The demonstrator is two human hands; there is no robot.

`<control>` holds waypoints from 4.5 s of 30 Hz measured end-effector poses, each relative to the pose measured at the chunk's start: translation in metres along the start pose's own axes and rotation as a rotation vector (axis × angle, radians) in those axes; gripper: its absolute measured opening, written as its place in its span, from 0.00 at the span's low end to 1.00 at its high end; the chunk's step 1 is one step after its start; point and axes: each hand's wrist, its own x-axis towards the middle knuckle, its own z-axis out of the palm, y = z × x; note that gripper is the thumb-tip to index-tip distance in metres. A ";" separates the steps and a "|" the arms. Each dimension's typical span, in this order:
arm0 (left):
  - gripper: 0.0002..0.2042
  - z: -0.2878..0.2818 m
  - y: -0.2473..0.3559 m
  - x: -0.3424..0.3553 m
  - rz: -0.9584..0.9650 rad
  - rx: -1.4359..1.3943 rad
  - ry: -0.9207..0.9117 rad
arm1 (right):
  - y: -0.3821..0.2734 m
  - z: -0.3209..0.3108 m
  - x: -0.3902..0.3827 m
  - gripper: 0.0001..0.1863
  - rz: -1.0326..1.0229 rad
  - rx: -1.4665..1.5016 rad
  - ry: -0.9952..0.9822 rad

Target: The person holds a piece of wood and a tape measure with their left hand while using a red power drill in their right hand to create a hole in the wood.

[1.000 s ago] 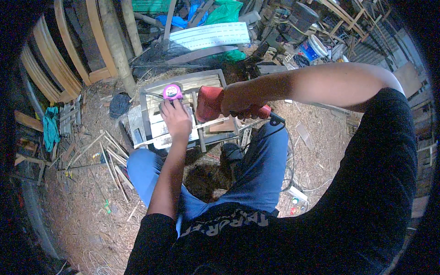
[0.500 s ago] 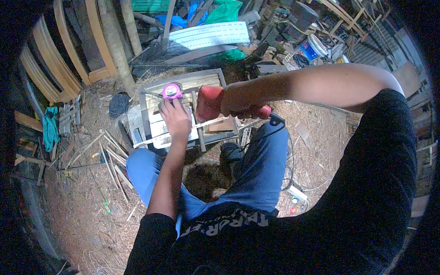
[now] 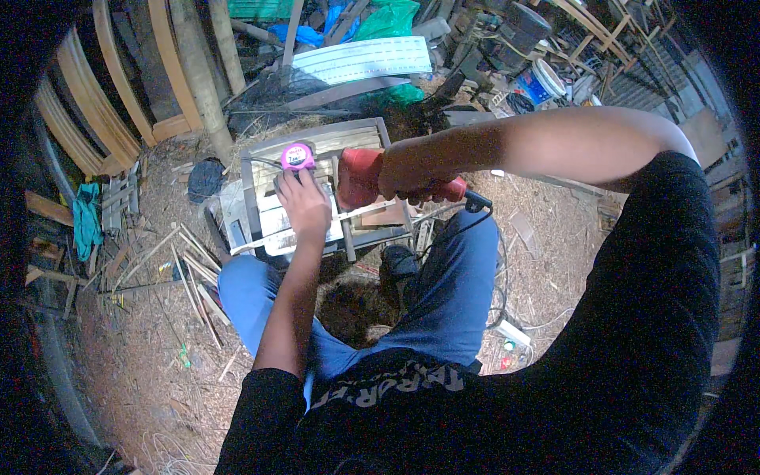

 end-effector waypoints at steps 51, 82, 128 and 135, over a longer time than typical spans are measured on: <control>0.24 0.000 0.012 -0.002 0.009 -0.003 -0.043 | 0.012 0.006 0.001 0.15 0.023 0.002 -0.010; 0.20 0.004 0.018 -0.006 -0.016 0.027 -0.018 | 0.034 0.021 0.021 0.17 -0.112 0.014 0.014; 0.22 0.006 0.020 -0.007 -0.004 0.014 0.006 | 0.032 0.011 -0.003 0.17 -0.076 0.006 0.035; 0.22 0.003 0.019 -0.010 0.018 0.023 0.010 | 0.036 0.019 0.004 0.18 -0.108 0.034 -0.002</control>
